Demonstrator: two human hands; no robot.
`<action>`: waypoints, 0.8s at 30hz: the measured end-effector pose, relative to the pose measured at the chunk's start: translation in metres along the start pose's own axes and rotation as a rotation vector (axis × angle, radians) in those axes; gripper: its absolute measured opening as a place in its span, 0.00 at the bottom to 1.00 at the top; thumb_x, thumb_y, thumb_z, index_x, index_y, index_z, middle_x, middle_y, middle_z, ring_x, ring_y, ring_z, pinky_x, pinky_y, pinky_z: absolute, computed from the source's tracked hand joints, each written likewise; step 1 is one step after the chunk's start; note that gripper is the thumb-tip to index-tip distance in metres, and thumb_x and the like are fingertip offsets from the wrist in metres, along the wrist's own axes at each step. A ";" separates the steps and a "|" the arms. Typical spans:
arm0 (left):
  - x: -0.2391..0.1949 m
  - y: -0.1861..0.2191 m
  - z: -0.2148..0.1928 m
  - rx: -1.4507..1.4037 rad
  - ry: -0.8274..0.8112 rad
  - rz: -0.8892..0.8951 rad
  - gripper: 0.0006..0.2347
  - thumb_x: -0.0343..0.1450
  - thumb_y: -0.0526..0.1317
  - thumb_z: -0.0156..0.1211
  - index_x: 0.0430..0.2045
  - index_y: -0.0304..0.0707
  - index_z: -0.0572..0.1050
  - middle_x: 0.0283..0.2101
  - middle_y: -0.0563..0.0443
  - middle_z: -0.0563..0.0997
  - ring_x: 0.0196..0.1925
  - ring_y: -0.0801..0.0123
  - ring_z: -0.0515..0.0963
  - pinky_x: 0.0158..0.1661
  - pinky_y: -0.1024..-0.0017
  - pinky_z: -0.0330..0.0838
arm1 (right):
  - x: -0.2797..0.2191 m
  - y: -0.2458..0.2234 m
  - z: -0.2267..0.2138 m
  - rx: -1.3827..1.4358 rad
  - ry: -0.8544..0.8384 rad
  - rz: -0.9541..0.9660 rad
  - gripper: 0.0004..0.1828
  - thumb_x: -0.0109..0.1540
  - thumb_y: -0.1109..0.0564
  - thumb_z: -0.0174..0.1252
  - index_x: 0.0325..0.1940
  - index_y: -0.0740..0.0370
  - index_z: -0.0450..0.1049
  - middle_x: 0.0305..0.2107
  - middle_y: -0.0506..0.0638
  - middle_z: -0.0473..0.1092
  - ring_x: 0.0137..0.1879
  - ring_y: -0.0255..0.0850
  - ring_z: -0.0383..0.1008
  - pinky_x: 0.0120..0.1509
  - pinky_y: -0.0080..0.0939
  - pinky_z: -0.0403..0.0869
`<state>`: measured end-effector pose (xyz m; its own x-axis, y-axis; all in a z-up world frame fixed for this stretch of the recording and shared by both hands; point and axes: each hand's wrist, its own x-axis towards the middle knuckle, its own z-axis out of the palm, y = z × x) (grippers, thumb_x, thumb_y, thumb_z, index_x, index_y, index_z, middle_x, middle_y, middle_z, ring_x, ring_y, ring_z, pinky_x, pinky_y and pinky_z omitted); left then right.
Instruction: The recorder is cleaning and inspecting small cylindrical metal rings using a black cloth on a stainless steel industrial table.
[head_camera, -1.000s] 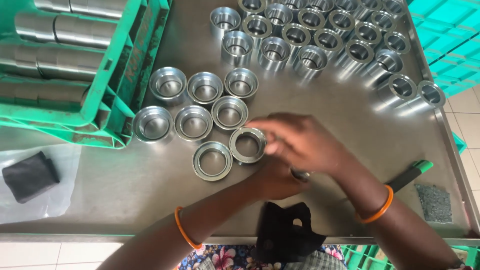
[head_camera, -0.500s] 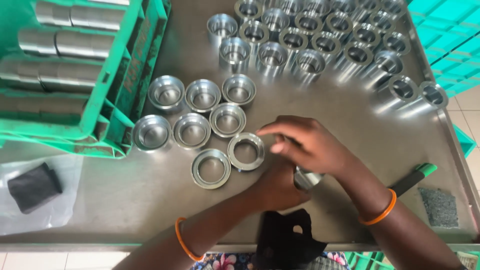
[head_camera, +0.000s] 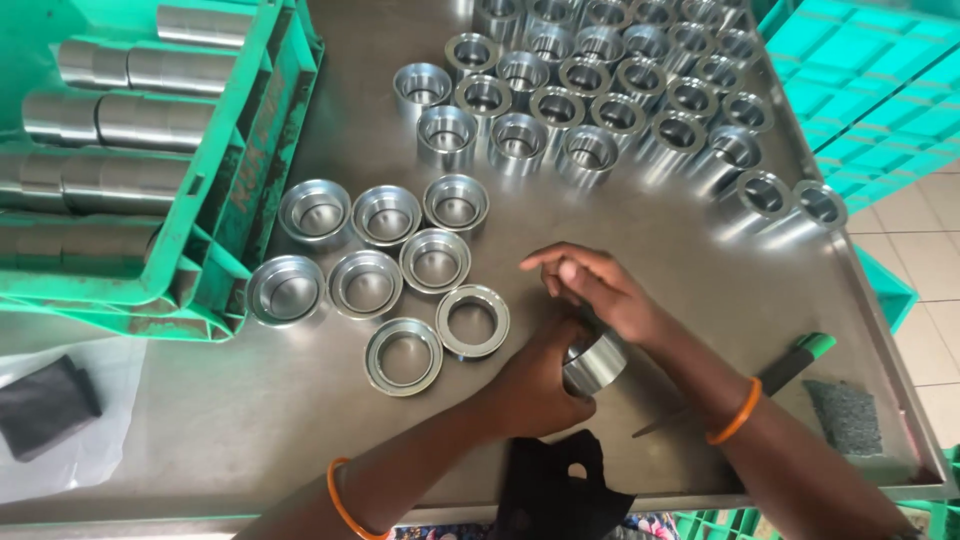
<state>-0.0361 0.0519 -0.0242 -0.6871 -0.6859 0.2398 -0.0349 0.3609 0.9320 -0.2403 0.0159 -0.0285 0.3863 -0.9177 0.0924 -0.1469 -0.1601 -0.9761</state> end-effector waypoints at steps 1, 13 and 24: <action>0.001 0.004 -0.002 -0.002 -0.001 0.009 0.23 0.58 0.37 0.62 0.48 0.32 0.69 0.50 0.38 0.73 0.53 0.53 0.77 0.50 0.61 0.73 | 0.003 -0.013 0.005 -0.009 0.004 -0.002 0.28 0.75 0.36 0.48 0.68 0.54 0.78 0.34 0.54 0.68 0.38 0.42 0.65 0.45 0.45 0.67; 0.001 0.005 -0.004 0.008 -0.059 -0.106 0.24 0.57 0.37 0.64 0.49 0.34 0.70 0.51 0.42 0.74 0.54 0.51 0.76 0.52 0.61 0.72 | -0.003 -0.037 0.010 -0.291 -0.008 -0.191 0.22 0.75 0.42 0.47 0.62 0.56 0.76 0.35 0.49 0.72 0.42 0.41 0.73 0.50 0.43 0.74; -0.005 -0.053 0.024 0.087 -0.161 0.025 0.17 0.68 0.38 0.65 0.51 0.39 0.71 0.54 0.43 0.77 0.59 0.55 0.79 0.59 0.60 0.73 | 0.007 -0.105 0.054 -0.915 0.027 -0.379 0.18 0.63 0.48 0.63 0.55 0.54 0.78 0.38 0.47 0.74 0.45 0.43 0.77 0.46 0.45 0.76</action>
<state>-0.0484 0.0512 -0.0819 -0.7957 -0.5683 0.2096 -0.0741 0.4348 0.8975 -0.1726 0.0460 0.0636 0.5343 -0.7537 0.3827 -0.6690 -0.6538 -0.3534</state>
